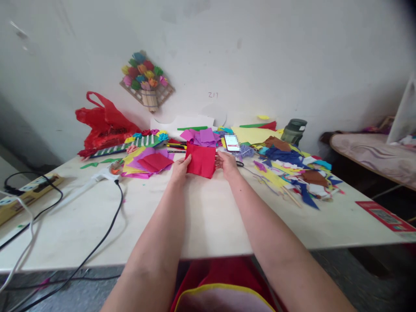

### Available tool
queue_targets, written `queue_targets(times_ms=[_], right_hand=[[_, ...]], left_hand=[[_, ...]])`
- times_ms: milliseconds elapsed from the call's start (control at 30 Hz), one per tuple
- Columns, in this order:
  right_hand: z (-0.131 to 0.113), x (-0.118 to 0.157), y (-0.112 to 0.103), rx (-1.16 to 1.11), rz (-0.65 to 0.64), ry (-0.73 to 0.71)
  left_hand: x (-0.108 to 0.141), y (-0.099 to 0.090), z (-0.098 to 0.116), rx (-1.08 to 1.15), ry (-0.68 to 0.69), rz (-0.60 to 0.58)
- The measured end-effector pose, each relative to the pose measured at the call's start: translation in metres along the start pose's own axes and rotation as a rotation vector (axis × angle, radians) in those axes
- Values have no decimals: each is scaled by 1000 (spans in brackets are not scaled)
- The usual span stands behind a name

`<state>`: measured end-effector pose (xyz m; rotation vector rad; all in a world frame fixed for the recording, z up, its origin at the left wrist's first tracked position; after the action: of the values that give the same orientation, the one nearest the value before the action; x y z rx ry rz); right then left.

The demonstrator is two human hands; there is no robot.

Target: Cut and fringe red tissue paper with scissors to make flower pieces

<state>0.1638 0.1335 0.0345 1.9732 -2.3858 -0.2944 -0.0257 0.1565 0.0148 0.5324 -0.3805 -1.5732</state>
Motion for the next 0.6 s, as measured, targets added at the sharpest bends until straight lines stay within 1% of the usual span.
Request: queue_targets(times_ms=[267, 467, 600], right_hand=[[-4, 3, 1, 0, 3, -25], [-5, 6, -1, -2, 50, -4], [-5, 5, -1, 8, 49, 0]], left_hand=[[2, 1, 0, 1, -15, 8], [0, 0, -1, 0, -13, 0], [0, 0, -1, -11, -10, -2]])
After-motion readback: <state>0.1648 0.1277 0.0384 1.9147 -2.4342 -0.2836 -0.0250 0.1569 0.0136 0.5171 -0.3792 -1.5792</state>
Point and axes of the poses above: each hand's wrist, its own x-axis away from the middle knuckle, its own y-axis out of the palm, z = x × y, the point moved 9 cm from there along -x, towards the middle knuckle, and after that the axes turned 7 degrees about x, right-handed, at the moved point
